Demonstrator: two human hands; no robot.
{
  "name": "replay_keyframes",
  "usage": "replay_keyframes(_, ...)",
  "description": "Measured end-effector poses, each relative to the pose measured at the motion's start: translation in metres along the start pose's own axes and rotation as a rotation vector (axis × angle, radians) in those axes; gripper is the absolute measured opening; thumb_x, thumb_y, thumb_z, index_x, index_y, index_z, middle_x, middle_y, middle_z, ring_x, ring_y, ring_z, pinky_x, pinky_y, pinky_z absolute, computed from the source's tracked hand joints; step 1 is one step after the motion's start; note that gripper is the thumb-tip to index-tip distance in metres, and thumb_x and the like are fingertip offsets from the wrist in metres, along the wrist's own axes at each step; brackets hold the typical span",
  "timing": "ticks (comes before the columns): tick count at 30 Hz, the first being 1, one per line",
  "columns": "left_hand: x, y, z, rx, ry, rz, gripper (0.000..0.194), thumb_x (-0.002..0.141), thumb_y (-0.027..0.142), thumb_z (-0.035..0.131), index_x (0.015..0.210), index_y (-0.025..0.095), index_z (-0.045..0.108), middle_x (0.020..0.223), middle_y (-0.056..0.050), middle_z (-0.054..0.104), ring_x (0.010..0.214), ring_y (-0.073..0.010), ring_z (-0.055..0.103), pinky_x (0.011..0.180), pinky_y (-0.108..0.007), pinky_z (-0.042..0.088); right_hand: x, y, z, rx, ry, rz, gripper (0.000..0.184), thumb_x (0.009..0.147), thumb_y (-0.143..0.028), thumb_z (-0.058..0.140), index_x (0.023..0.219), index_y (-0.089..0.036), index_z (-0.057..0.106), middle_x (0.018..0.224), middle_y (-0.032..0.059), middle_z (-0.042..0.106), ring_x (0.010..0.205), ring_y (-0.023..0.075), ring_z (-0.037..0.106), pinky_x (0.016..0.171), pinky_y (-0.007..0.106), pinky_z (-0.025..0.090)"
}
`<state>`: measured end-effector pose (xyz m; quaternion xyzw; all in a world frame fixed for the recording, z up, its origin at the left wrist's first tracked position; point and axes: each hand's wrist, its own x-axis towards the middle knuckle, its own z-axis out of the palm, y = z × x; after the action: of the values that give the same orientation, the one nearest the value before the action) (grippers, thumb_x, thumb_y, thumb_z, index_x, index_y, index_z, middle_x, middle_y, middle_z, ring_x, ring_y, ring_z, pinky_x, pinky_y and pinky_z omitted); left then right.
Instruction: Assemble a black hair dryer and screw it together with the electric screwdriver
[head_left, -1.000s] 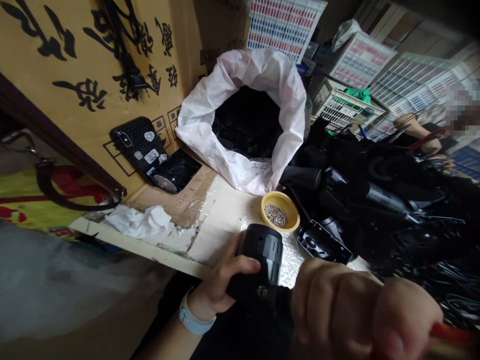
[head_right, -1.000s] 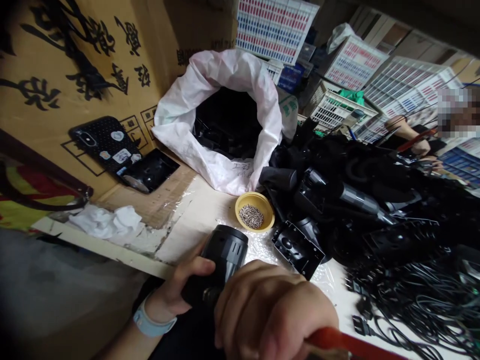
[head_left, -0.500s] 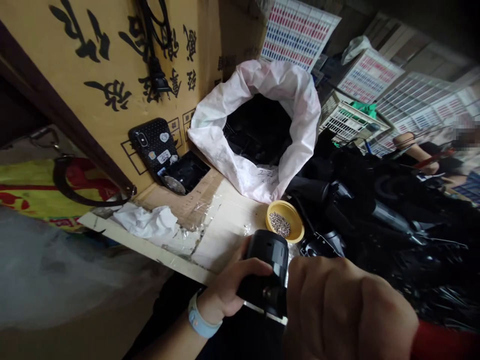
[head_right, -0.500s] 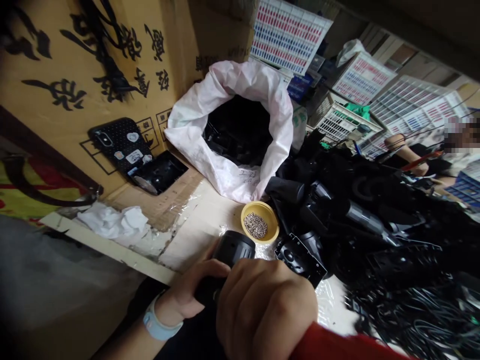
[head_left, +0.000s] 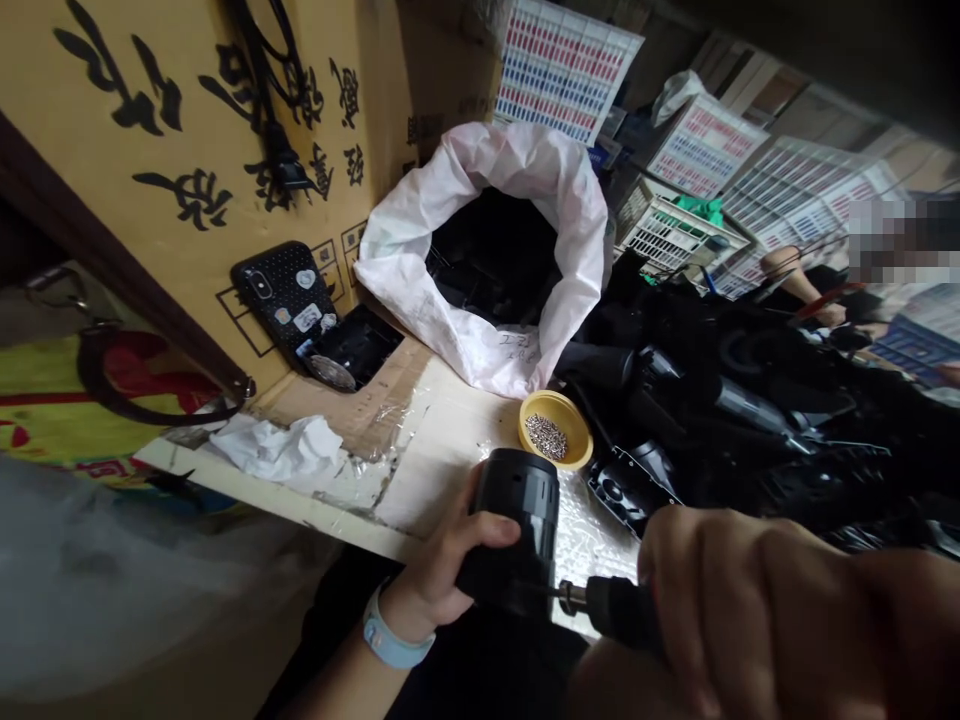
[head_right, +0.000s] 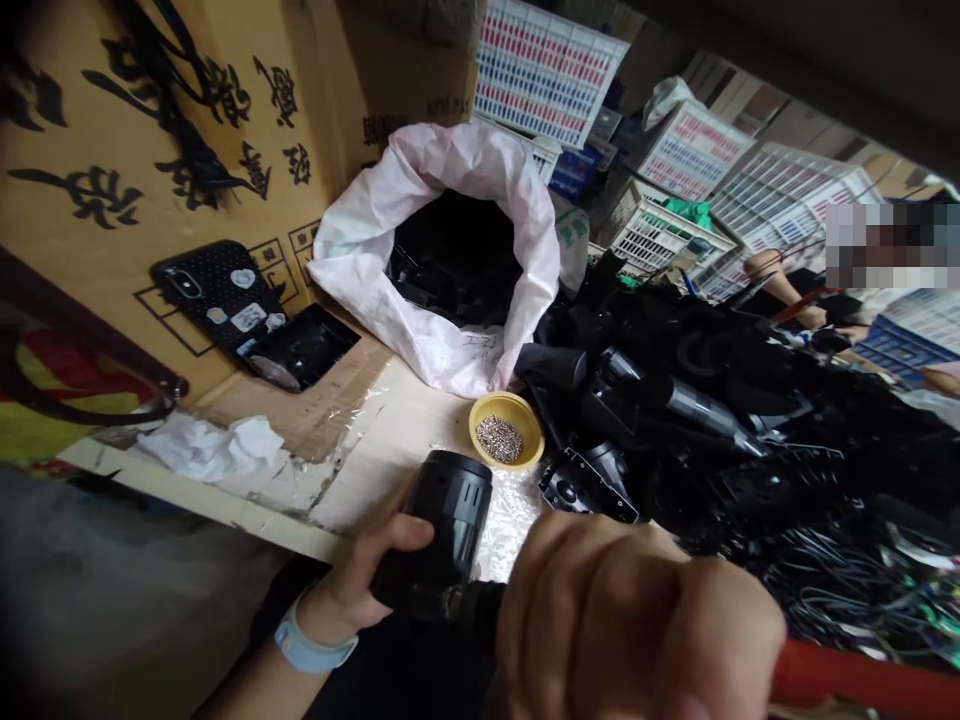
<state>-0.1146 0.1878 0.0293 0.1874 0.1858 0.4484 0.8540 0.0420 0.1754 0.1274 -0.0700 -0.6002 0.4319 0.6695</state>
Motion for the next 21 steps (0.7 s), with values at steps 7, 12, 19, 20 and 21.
replay_keyframes(7, 0.002, -0.002, -0.004, 0.031, -0.022, 0.001, 0.039, 0.073, 0.02, 0.071, 0.109, 0.022, 0.057, 0.091, -0.001, 0.061, 0.08, -0.0155, 0.058, 0.066, -0.024, 0.048, 0.001, 0.004, 0.009, -0.165, -0.139, 0.182, 0.011, 0.091, -0.022, 0.065, 0.101, -0.024, 0.06, 0.059, -0.0075, 0.058, 0.045, 0.0104, 0.062, 0.049, 0.022, 0.057)
replay_keyframes(12, 0.006, 0.002, 0.008, 0.023, 0.118, -0.017, 0.037, 0.071, 0.021, 0.073, 0.105, 0.023, 0.058, 0.086, 0.001, 0.064, 0.076, -0.0131, 0.059, 0.065, -0.021, 0.048, -0.005, 0.017, 0.02, -0.132, 0.034, 0.05, 0.013, 0.087, -0.025, 0.066, 0.089, -0.021, 0.054, 0.054, -0.0107, 0.047, 0.04, 0.0055, 0.053, 0.046, 0.018, 0.053)
replay_keyframes(19, 0.004, 0.002, 0.023, -0.004, 0.173, -0.087, 0.044, 0.066, 0.019, 0.074, 0.105, 0.023, 0.055, 0.081, 0.0, 0.062, 0.071, -0.0149, 0.059, 0.061, -0.024, 0.047, -0.001, 0.027, 0.012, 0.152, -0.152, -0.012, 0.033, 0.087, -0.016, 0.065, 0.071, -0.022, 0.037, 0.049, -0.0124, 0.038, 0.032, 0.0045, 0.045, 0.035, 0.019, 0.044)
replay_keyframes(20, 0.004, 0.003, 0.025, 0.01, 0.191, -0.071, 0.044, 0.065, 0.019, 0.073, 0.105, 0.022, 0.054, 0.082, 0.0, 0.062, 0.072, -0.0152, 0.059, 0.062, -0.024, 0.048, 0.001, 0.028, 0.007, 0.219, -0.197, -0.023, 0.033, 0.087, -0.015, 0.064, 0.07, -0.023, 0.037, 0.048, -0.0126, 0.038, 0.032, 0.005, 0.046, 0.034, 0.019, 0.044)
replay_keyframes(21, 0.003, 0.003, 0.027, 0.026, 0.215, -0.047, 0.045, 0.065, 0.018, 0.073, 0.105, 0.022, 0.053, 0.083, -0.001, 0.062, 0.073, -0.0152, 0.059, 0.063, -0.024, 0.048, 0.003, 0.028, 0.001, 0.278, -0.24, -0.027, 0.033, 0.087, -0.013, 0.063, 0.07, -0.023, 0.037, 0.047, -0.0128, 0.038, 0.033, 0.0056, 0.047, 0.035, 0.019, 0.045)
